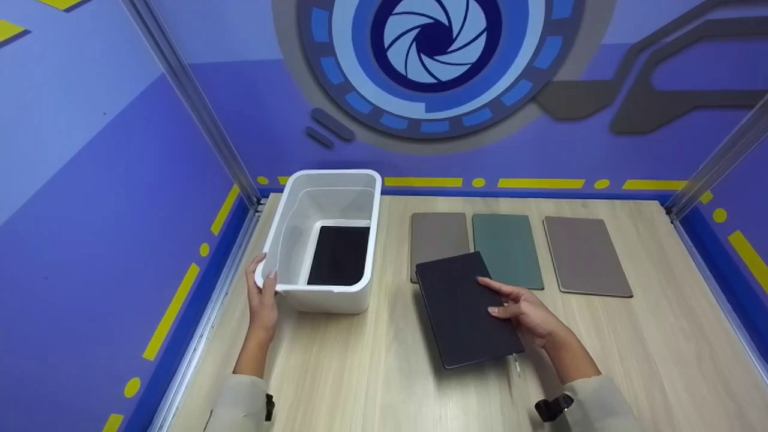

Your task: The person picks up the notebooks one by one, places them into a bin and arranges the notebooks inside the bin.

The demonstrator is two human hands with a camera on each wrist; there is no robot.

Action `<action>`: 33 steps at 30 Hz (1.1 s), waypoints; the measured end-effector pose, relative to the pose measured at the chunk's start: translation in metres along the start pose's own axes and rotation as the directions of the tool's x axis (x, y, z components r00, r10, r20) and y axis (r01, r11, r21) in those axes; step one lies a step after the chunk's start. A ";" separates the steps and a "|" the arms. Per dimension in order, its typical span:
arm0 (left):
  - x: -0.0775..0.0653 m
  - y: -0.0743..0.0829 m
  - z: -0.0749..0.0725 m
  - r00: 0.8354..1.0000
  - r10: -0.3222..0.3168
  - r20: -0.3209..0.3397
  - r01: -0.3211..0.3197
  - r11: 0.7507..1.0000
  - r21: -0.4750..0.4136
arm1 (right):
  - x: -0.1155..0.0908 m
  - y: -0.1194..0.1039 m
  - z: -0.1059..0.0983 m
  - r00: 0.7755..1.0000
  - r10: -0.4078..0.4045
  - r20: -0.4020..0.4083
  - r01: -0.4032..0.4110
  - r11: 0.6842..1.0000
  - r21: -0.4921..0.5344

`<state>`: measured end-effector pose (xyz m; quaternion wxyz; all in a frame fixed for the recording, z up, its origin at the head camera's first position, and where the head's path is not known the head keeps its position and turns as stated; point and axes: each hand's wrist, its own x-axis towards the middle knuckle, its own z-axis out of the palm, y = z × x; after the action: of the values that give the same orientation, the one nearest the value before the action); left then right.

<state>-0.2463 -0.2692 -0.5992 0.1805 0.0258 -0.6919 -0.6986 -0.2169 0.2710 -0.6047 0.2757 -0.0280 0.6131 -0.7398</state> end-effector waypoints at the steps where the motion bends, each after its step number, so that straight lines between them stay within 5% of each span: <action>1: 0.000 0.000 0.000 1.000 0.004 0.000 -0.004 1.000 -0.004 | 0.000 -0.001 0.001 1.000 -0.003 0.004 0.003 1.000 0.005; 13: -0.001 -0.001 -0.001 1.000 0.002 0.000 -0.002 1.000 -0.004 | 0.008 -0.014 0.008 0.998 -0.051 0.047 0.049 0.998 0.036; 33: -0.002 0.000 0.000 1.000 -0.009 0.008 0.009 1.000 0.005 | 0.023 -0.047 0.023 0.995 -0.101 -0.020 0.102 0.992 0.069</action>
<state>-0.2448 -0.2688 -0.5994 0.1743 0.0265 -0.6943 -0.6978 -0.2448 0.2450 -0.5624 0.2334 -0.0436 0.5868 -0.7741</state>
